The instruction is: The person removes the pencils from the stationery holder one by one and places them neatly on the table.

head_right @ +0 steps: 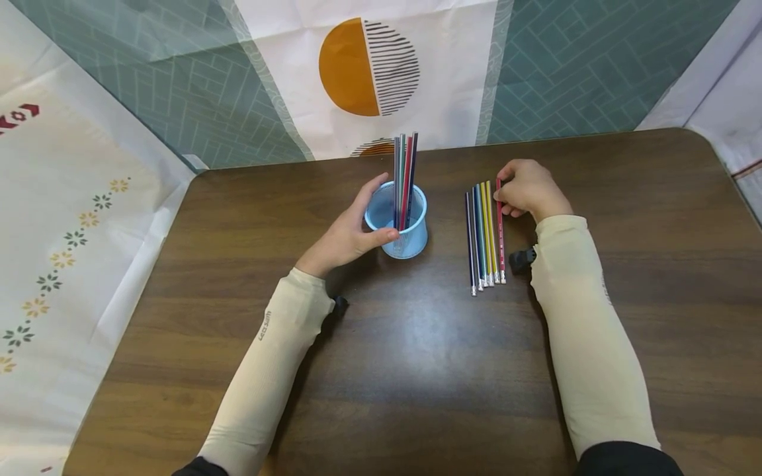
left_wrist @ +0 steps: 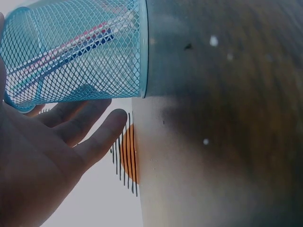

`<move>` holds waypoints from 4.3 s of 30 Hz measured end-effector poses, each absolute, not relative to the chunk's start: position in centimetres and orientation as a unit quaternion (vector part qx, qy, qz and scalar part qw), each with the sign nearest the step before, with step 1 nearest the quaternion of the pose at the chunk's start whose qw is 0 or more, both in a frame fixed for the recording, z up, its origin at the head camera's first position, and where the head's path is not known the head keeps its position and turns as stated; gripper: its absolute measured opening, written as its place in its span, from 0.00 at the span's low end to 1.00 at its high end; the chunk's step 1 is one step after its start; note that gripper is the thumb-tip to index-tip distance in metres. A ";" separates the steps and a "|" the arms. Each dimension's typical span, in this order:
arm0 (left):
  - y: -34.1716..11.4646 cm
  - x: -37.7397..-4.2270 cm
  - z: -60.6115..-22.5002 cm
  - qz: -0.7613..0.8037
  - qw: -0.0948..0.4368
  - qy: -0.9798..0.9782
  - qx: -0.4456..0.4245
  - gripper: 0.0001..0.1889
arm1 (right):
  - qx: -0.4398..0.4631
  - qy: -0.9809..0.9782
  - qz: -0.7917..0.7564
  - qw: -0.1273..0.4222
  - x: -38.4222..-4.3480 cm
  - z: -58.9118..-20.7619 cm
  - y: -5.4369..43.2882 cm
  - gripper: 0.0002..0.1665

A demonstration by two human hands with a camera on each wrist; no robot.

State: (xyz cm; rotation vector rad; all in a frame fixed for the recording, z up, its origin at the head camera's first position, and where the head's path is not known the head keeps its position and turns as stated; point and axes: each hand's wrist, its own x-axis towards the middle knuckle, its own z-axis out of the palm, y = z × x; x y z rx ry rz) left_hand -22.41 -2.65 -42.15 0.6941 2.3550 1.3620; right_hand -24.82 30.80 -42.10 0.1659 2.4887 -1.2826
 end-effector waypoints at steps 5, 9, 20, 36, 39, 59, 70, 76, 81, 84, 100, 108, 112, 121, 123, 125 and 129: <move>-2.7 -22.4 -42.1 0.476 0.167 0.829 0.241 0.52 | 0.058 0.885 -0.432 0.165 -25.1 -42.0 30.5 0.26; -2.6 -22.4 -42.1 0.476 0.168 0.829 0.240 0.52 | 0.063 0.891 -0.421 0.159 -25.2 -42.0 30.3 0.25; -2.7 -22.2 -42.1 0.478 0.167 0.828 0.241 0.51 | 0.069 0.886 -0.430 0.160 -25.2 -41.9 30.0 0.25; -2.6 -22.3 -42.1 0.477 0.166 0.828 0.243 0.51 | 0.075 0.887 -0.424 0.164 -25.4 -41.9 29.6 0.24; -2.6 -22.4 -42.1 0.478 0.167 0.827 0.243 0.51 | 0.077 0.888 -0.424 0.163 -25.3 -41.9 29.5 0.24; -2.6 -22.5 -42.2 0.473 0.169 0.830 0.242 0.51 | 0.060 0.889 -0.435 0.132 -25.2 -41.0 29.6 0.25; -2.6 -22.4 -42.1 0.470 0.158 0.833 0.247 0.51 | -0.023 0.844 -0.534 0.045 -23.7 -38.3 25.2 0.24; -2.6 -22.4 -42.1 0.475 0.155 0.828 0.253 0.51 | -0.076 0.842 -0.532 0.042 -23.1 -38.1 22.2 0.30; -2.7 -22.5 -42.2 0.476 0.158 0.826 0.256 0.51 | -0.082 0.850 -0.519 0.041 -22.9 -38.5 20.7 0.26; -2.7 -22.5 -42.2 0.478 0.161 0.825 0.256 0.51 | -0.081 0.850 -0.520 0.019 -22.8 -38.7 20.4 0.20; -2.6 -22.5 -42.3 0.482 0.158 0.822 0.260 0.51 | -0.061 0.812 -0.579 -0.031 -22.5 -38.0 20.5 0.12; -2.6 -22.5 -42.2 0.477 0.159 0.825 0.258 0.52 | -0.042 0.782 -0.621 -0.022 -22.7 -38.1 20.8 0.16; -2.6 -22.5 -42.1 0.475 0.161 0.827 0.255 0.52 | -0.027 0.762 -0.647 -0.017 -22.8 -38.2 20.9 0.14; -2.6 -22.6 -42.3 0.473 0.159 0.828 0.254 0.51 | -0.006 0.719 -0.695 -0.023 -22.9 -38.6 20.8 0.16; -2.6 -22.6 -42.3 0.474 0.159 0.828 0.255 0.51 | -0.003 0.711 -0.702 -0.031 -22.9 -38.6 20.6 0.22; -2.6 -22.5 -42.2 0.474 0.159 0.827 0.256 0.52 | -0.004 0.706 -0.707 -0.040 -22.9 -38.7 20.5 0.28; -2.6 -22.5 -42.1 0.478 0.161 0.825 0.255 0.52 | -0.010 0.715 -0.696 -0.064 -22.9 -38.8 20.2 0.36</move>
